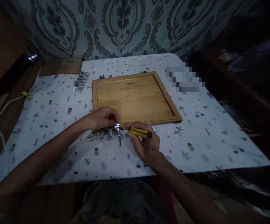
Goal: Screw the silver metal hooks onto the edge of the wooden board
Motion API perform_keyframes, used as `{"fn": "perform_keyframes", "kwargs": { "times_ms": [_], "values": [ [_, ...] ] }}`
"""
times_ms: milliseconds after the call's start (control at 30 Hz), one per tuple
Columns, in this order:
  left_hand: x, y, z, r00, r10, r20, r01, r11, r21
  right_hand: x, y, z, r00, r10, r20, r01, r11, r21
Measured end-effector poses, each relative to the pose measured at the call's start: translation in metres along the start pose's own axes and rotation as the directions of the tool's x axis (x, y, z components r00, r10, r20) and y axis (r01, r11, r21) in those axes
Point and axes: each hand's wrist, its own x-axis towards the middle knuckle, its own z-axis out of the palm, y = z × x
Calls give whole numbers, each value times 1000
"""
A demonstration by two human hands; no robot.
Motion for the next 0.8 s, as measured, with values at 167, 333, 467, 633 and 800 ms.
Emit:
{"fn": "perform_keyframes", "kwargs": {
  "times_ms": [167, 333, 467, 633, 800],
  "values": [
    [1, -3, 0, 1000, 10, 5, -10, 1000, -23, 1, 0, 0, 1000, -22, -3, 22, 1000, 3],
    [3, -5, 1, 1000, 29, -1, -29, 1000, 2, 1, -1, 1, 1000, 10, -6, -10, 999, 32],
    [4, -6, 2, 999, 36, 0, -36, 999, 21, 0, -1, 1, 1000, 7, -13, -7, 1000, 23],
    [4, -8, 4, 997, 75, -32, -72, 993, 94, -1, 0, 1, 1000, 22, -22, -21, 1000, 4],
    [7, -11, 6, 994, 94, -52, -87, 988, 125, 0, 0, 2, 999, 23, -23, -23, 1000, 2]
  ]
}}
